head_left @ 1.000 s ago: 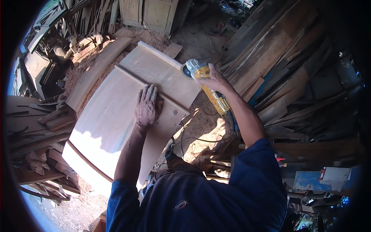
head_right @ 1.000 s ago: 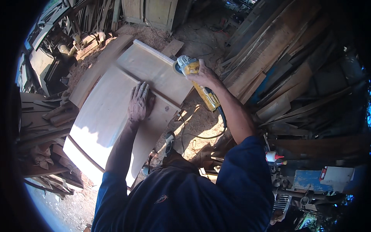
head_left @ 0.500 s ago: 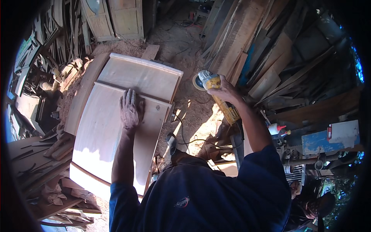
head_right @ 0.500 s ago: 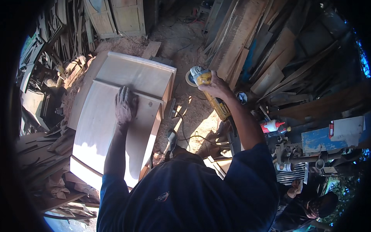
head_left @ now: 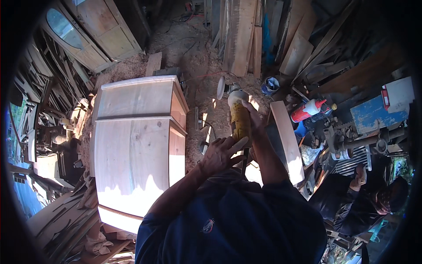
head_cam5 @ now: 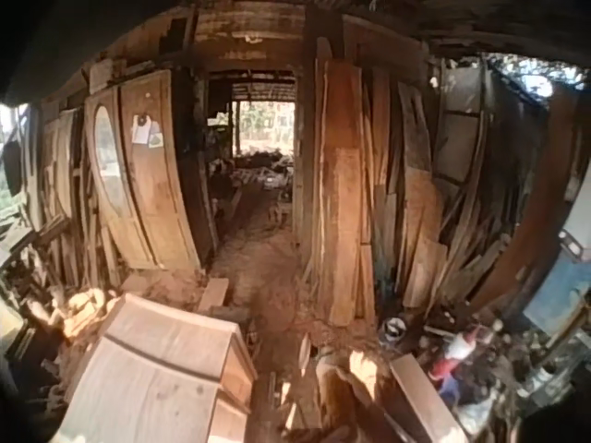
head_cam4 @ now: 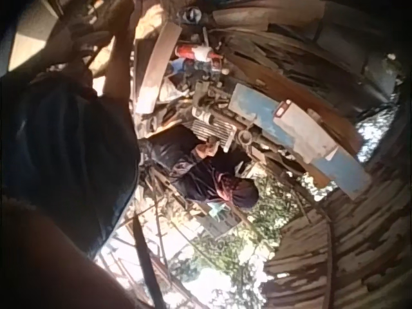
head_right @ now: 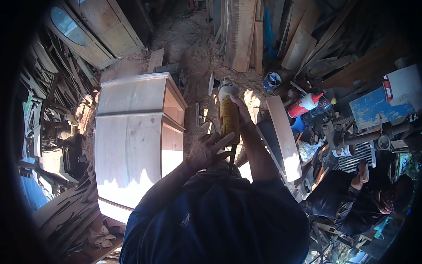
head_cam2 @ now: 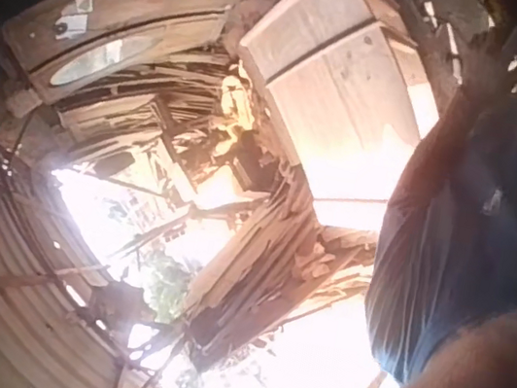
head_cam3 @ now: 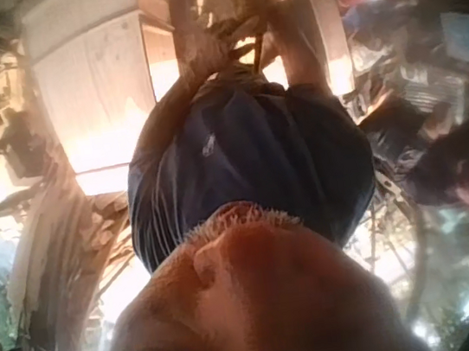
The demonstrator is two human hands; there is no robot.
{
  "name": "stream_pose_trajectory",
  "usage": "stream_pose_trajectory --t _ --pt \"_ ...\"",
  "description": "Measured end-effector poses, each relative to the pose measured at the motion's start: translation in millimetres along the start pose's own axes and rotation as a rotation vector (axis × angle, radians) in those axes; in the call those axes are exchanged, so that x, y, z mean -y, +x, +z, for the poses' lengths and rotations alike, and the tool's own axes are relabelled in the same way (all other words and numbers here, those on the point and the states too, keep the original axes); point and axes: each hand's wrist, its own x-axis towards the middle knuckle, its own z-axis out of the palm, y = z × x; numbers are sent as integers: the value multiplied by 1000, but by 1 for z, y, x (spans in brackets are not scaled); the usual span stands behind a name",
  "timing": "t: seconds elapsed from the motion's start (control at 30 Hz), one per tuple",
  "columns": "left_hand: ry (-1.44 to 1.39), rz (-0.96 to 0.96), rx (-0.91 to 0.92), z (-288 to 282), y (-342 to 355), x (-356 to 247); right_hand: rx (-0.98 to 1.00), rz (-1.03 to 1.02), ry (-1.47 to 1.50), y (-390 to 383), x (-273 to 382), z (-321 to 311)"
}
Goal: The person assembles a wooden box using a nail gun and hammer to join boards, then uses a power sander to smooth the surface, and carries the box to a different area.
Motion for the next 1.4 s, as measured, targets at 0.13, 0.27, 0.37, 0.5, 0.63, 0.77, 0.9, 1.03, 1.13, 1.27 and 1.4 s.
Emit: stream_pose_trajectory --t 0.13,0.27,0.37,0.5,0.63,0.77,0.9,1.03,1.13,1.27,1.4 --pt "58 -76 110 19 4 1 93 -31 195 -9 -17 -10" --pt "-13 -165 -10 13 -17 0 177 -45 199 17 -50 -3" --pt "-184 -361 74 -11 -41 -9 84 -60 197 2 -58 12" --pt "-403 -358 94 -42 -54 -39 371 -91 295 -35 -45 15" --pt "-685 -510 134 -49 -96 -83 580 -83 134 -68 -65 62" --pt "-804 -413 -229 -34 -120 -118 627 -26 -59 -112 -87 112" --pt "-650 -760 -441 -41 -137 -153 641 54 -173 -159 -122 154" --pt "-483 -875 -596 -56 -189 -184 649 80 -296 -169 -161 170" --pt "-141 -909 -799 -28 -199 -178 764 262 -305 -185 -186 186" --pt "25 -1195 -590 -48 -226 -215 394 -37 -729 -211 -223 179" --pt "207 -1245 -406 -9 -244 -218 226 -140 -765 -237 -256 150"
